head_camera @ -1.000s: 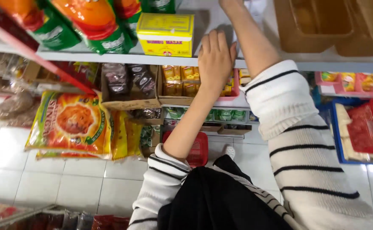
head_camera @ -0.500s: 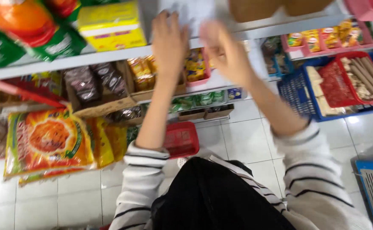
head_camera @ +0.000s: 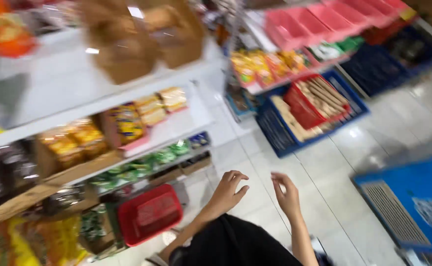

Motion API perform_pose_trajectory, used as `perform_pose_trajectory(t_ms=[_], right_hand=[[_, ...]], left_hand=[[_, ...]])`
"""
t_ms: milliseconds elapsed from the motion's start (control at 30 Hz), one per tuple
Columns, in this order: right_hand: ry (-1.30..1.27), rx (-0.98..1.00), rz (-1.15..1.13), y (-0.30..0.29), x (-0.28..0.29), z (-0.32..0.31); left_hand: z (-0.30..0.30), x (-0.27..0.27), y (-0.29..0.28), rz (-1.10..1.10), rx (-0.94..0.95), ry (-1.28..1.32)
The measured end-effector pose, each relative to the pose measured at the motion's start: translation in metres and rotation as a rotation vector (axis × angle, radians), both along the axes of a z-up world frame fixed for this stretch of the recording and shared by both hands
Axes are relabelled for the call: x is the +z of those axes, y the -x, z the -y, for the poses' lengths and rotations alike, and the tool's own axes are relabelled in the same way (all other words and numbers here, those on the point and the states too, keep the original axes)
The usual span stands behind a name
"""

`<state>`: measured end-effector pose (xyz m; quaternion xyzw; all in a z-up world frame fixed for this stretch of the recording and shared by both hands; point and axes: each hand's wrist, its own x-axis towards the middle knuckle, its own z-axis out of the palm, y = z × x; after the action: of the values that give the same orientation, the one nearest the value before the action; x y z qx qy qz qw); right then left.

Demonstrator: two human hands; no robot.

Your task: The person restocks store shelves by taking packaged food items, including margarine boxes, sauce pouches, and canned goods, from a basket and placing them onto the shelves by hand.

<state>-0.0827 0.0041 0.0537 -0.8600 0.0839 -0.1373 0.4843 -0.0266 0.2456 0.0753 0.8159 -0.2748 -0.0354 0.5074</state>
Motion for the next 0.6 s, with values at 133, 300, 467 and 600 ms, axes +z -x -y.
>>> perform_pose_trajectory(t_ms=[133,300,467,600], right_hand=[[-0.007,-0.081,0.123,0.009,0.021,0.068],[-0.025,-0.148,0.082,0.039,0.035,0.126],[-0.127,-0.290,0.024,0.057,0.027,0.171],[-0.153,-0.412,-0.010,0.065,0.020,0.210]], left_hand=[[0.093,-0.025,0.014,-0.113,-0.188,-0.023],[0.175,-0.008,0.003,-0.139,-0.428,-0.039],[0.262,0.006,-0.025,-0.198,-0.640,-0.151],[0.325,0.002,-0.041,-0.316,-0.785,-0.113]])
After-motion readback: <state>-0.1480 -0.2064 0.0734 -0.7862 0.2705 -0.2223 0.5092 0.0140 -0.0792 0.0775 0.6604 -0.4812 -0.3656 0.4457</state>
